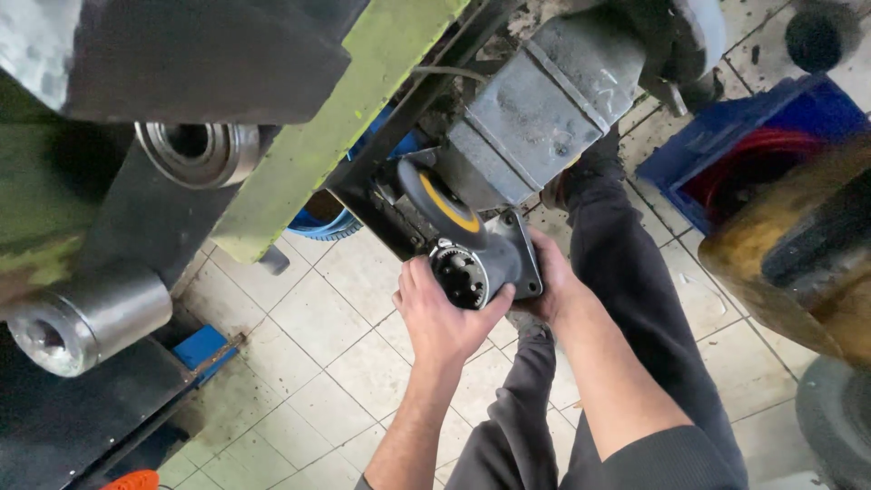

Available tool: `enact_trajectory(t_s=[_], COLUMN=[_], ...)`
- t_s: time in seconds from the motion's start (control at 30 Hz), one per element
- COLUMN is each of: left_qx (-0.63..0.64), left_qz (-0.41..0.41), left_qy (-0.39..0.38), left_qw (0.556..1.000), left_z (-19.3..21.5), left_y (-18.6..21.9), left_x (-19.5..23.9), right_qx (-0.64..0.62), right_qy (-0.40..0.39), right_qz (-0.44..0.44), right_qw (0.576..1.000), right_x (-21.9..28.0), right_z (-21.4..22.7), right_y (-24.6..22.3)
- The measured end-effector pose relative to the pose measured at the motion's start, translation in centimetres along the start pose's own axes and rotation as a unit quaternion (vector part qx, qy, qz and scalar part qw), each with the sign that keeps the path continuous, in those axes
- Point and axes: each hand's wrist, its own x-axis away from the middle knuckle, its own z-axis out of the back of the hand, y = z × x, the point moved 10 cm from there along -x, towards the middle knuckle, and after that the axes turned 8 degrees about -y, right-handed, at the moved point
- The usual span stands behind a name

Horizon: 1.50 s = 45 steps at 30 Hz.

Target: The person holds a car starter motor and uses a bench grinder to smooth its surfaces. They rotate the motor to grind different sides, including the cylindrical body and the mounting flange, before moving away from the machine.

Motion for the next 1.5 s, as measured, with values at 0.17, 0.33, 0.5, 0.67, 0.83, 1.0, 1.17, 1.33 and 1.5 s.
enact_trajectory(t_s=[0.17, 0.33, 0.5, 0.67, 0.83, 1.0, 1.17, 1.33, 1.5], left_qx=[0.005, 0.01, -0.003, -0.002, -0.012, 0.0, 0.031, 0.273, 0.612], left_qz=[0.038, 0.057, 0.087, 0.052, -0.025, -0.11, -0.123, -0.047, 0.129], left_qy=[0.008, 0.015, -0.012, 0.015, 0.053, 0.109, 0.084, 0.065, -0.035], left_qw=[0.999, 0.998, 0.996, 0.999, 0.998, 0.988, 0.988, 0.959, 0.779], left_z=[0.7, 0.7, 0.7, 1.3, 0.9, 0.7, -0.2, -1.4, -8.6], left_y=[-0.4, -0.6, -1.0, -0.2, 1.0, 2.6, 2.7, 1.2, -5.8], left_x=[0.0, -0.1, -0.2, 0.0, 1.3, 3.7, 5.6, 5.9, 5.7], right_qx=[-0.014, 0.007, 0.046, 0.025, -0.054, -0.113, -0.145, -0.156, -0.132], right_qy=[-0.04, -0.033, 0.02, 0.017, -0.082, -0.159, -0.17, -0.201, -0.146], right_qz=[-0.014, -0.032, -0.057, -0.035, 0.044, 0.108, 0.158, 0.163, 0.209], right_qw=[0.999, 0.999, 0.997, 0.999, 0.994, 0.975, 0.962, 0.953, 0.958], right_x=[-1.8, -1.3, -0.4, -0.4, -2.4, -1.3, -1.1, -2.1, -1.6], right_z=[-0.3, -0.4, -0.1, -0.3, 1.2, 0.9, 2.3, 3.4, 4.9], right_y=[0.6, 0.3, 0.5, 0.2, -0.7, -1.3, -1.1, 1.1, 1.2])
